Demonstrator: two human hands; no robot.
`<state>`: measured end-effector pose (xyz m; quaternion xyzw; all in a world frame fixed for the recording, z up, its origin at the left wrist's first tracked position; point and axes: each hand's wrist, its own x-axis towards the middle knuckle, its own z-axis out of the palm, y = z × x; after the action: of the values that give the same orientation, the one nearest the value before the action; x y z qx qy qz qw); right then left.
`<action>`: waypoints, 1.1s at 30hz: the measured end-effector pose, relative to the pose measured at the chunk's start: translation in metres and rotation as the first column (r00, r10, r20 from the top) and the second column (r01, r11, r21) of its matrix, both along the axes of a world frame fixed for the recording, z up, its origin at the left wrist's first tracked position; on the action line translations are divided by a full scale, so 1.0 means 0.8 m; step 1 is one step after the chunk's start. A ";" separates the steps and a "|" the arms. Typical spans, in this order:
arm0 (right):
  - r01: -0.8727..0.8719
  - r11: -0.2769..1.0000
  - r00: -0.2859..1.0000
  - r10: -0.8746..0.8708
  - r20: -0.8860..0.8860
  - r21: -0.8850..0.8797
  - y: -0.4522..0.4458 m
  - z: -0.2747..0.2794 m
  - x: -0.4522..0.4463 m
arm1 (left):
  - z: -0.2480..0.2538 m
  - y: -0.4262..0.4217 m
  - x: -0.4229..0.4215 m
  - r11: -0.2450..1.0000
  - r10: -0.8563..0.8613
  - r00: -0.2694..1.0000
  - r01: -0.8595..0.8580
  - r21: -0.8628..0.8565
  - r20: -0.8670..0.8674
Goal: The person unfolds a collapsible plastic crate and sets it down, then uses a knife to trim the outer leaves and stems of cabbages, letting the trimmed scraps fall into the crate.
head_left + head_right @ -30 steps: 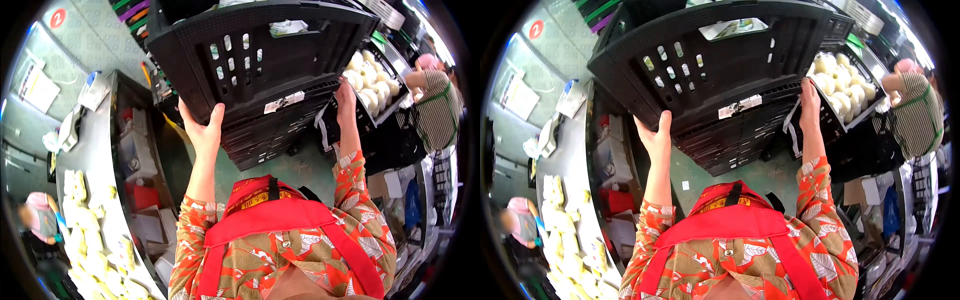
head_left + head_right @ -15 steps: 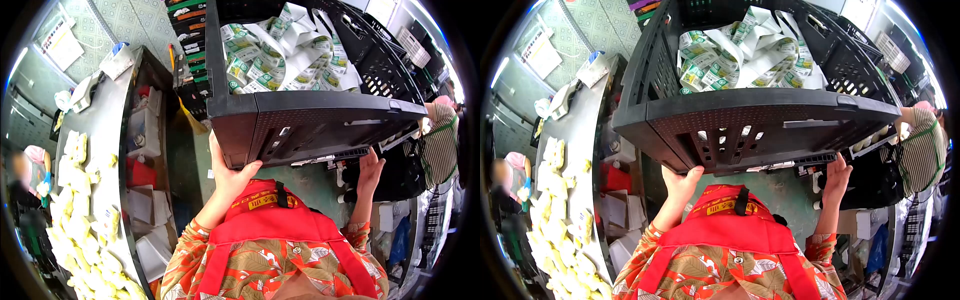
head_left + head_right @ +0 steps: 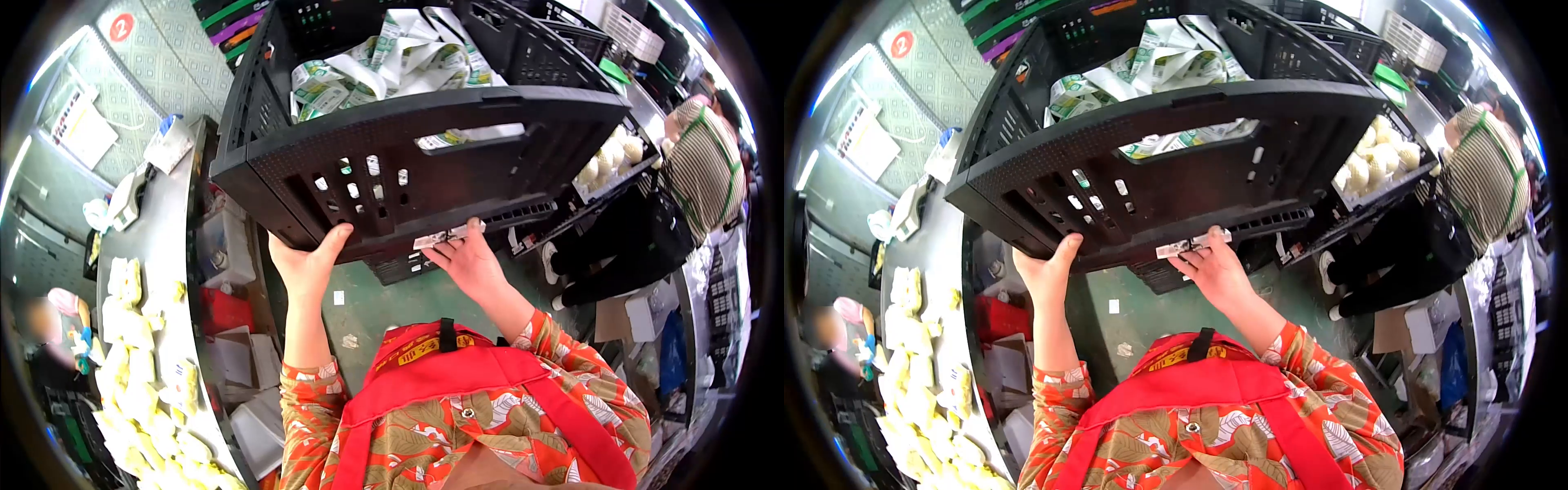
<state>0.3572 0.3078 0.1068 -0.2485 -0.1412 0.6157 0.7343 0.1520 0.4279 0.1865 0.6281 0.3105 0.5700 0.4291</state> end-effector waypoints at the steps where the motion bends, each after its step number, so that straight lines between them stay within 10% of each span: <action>1: 0.063 0.998 0.998 -0.063 0.002 0.015 0.005 -0.004 -0.002 | -0.001 0.003 0.005 0.998 0.006 0.999 -0.008 0.055 0.050; 33: 0.533 0.799 0.845 -0.494 0.202 -0.276 -0.298 0.078 -0.133 | 0.028 0.176 0.077 0.944 0.094 0.993 -0.067 0.322 -0.071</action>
<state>0.2511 0.0694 0.1694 -0.4303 -0.0097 0.3917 0.8132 0.2138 0.5687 0.2087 0.6998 0.2578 0.6024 0.2847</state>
